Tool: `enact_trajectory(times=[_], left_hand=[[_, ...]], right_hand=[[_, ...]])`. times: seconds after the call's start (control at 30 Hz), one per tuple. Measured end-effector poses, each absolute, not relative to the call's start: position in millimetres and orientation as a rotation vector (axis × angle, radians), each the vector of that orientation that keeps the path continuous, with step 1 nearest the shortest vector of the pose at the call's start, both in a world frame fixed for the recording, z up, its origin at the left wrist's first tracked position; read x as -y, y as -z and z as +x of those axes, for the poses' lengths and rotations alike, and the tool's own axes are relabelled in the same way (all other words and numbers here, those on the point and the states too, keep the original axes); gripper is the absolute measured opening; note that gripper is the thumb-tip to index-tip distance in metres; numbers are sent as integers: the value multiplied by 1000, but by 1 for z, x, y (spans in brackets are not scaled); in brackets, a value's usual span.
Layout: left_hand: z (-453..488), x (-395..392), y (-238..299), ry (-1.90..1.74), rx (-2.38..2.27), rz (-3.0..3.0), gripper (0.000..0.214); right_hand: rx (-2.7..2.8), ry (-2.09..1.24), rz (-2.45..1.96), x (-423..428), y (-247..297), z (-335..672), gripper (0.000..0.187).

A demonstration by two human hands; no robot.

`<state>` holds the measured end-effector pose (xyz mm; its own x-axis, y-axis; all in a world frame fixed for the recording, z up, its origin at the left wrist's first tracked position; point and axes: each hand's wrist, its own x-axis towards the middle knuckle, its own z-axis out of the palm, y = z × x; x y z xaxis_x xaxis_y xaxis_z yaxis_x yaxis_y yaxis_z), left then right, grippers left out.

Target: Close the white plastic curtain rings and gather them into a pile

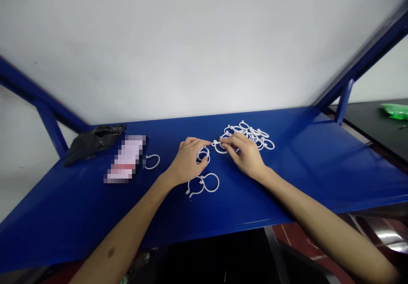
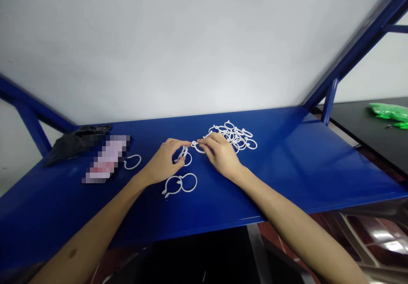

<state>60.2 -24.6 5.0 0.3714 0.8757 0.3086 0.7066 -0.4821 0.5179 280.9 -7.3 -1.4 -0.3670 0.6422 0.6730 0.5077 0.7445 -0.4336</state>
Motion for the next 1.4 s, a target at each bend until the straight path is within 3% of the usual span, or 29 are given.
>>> enact_trajectory(times=[0.17,0.43,0.93,1.17,1.4], left_hand=[[68,27,-7,-941,-1458,2256,15],[73,34,0,-1145,-1377,2045,22],[69,30,5,-1079,-1188,2351,29],[58,19,11,-720,-1459,2572,33],[45,8,19,-567,-1539,2578,27]], right_hand=[[1984,-342,-882,12,4,276,12],[2078,-483,-712,20,4,273,16],[2257,-216,-673,20,-1,277,25],[1920,132,-1138,-8,-23,312,26],[1872,228,-1514,-42,-8,364,19]])
